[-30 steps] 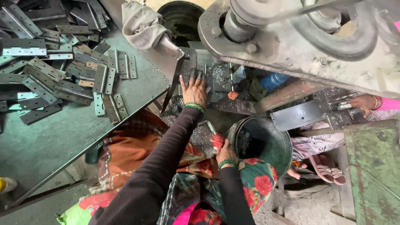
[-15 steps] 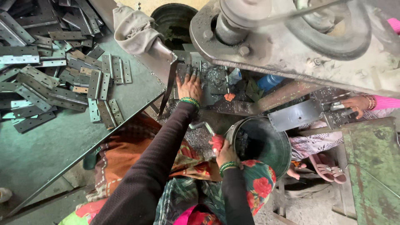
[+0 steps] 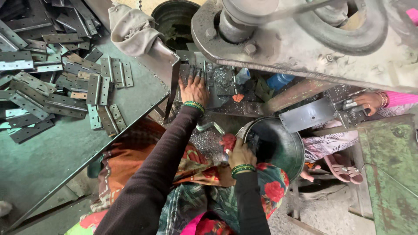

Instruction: The person repeatedly picks small metal plates from a pile, places them under a press, and operates the press with a lever. The person then removes the processed plates and returns them to the pile. This cycle continues throughout the clip.

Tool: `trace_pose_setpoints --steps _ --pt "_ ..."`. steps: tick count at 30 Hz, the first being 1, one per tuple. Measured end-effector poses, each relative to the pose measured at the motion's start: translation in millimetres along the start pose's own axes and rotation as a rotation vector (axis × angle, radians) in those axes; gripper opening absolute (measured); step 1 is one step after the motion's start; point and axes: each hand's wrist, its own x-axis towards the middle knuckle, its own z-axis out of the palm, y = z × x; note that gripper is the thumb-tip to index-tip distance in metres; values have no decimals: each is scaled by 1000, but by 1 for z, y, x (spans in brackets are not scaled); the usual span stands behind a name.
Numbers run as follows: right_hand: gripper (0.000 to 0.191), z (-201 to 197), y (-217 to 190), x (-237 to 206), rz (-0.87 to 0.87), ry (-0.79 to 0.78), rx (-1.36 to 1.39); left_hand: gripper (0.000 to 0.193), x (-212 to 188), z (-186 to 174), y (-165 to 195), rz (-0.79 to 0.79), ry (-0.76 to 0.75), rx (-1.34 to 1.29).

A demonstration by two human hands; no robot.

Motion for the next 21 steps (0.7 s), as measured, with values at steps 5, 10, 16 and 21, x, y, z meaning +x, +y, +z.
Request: trace_pose_setpoints --steps 5,10,16,21 --pt "61 63 7 7 19 47 92 58 -1 -1 -3 -22 -132 -17" --pt "63 35 20 21 -2 -129 67 54 2 4 -7 54 11 49" --pt "64 18 8 11 7 26 2 49 19 -1 1 -10 -43 20" --pt "84 54 -1 9 63 -143 66 59 24 -7 -4 25 -36 -19"
